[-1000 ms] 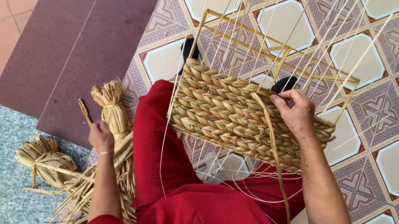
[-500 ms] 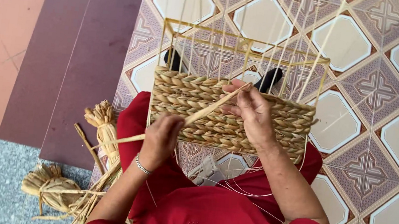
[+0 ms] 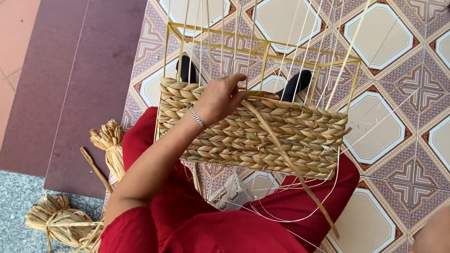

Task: The person weaves dried plant fiber strips onto a metal basket frame by hand, picking up strands from bundles and threading them through the frame.

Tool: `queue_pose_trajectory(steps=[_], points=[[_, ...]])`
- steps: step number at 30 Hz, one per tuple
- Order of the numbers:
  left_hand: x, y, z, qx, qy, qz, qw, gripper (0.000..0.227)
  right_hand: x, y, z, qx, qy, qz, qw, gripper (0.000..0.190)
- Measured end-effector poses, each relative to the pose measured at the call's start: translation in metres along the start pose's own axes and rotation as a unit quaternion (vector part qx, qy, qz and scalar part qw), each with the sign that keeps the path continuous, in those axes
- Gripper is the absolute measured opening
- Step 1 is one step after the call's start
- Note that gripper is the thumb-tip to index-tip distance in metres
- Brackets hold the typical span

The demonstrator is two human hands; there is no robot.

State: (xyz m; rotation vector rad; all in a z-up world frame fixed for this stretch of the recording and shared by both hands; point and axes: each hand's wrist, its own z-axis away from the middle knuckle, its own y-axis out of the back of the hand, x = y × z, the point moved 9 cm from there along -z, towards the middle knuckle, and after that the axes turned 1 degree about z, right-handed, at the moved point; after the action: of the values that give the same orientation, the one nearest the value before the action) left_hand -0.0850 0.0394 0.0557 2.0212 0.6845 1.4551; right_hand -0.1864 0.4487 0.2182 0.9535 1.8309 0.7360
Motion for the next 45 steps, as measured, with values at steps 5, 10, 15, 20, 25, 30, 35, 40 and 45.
queue_pose_trajectory(steps=[5,10,15,20,25,30,35,40,45], points=[[-0.007,-0.011,-0.013,0.007,-0.016,0.016,1.000,0.014,-0.107,-0.110,0.072,-0.114,0.176,-0.229,0.950,0.013],[0.013,-0.004,0.006,0.008,-0.122,-0.002,0.992,0.015,-0.153,-0.218,0.102,-0.129,0.187,-0.224,0.948,0.008],[0.048,0.029,0.027,0.070,-0.240,-0.046,0.967,0.013,-0.175,-0.255,0.119,-0.137,0.227,-0.131,0.955,0.014],[0.057,0.019,0.031,0.047,-0.254,-0.107,0.960,0.017,-0.174,-0.269,0.120,-0.122,0.217,-0.102,0.963,0.024],[0.017,-0.006,0.010,0.023,-0.122,-0.122,0.985,0.018,-0.164,-0.278,0.123,-0.156,0.180,-0.186,0.953,0.029],[-0.034,-0.047,-0.023,-0.076,0.075,-0.133,0.985,0.036,-0.171,-0.245,0.129,-0.188,0.238,-0.217,0.928,0.023],[-0.016,-0.043,-0.022,-0.006,0.015,-0.110,0.994,0.072,-0.209,-0.180,0.145,-0.025,0.454,-0.078,0.887,0.034],[0.014,-0.041,-0.012,0.035,-0.187,-0.100,0.977,0.019,-0.135,-0.246,0.125,-0.251,0.071,-0.263,0.929,0.021],[0.004,-0.059,-0.019,-0.143,0.009,-0.106,0.984,0.012,-0.102,-0.276,0.109,-0.247,-0.080,-0.381,0.887,0.027]])
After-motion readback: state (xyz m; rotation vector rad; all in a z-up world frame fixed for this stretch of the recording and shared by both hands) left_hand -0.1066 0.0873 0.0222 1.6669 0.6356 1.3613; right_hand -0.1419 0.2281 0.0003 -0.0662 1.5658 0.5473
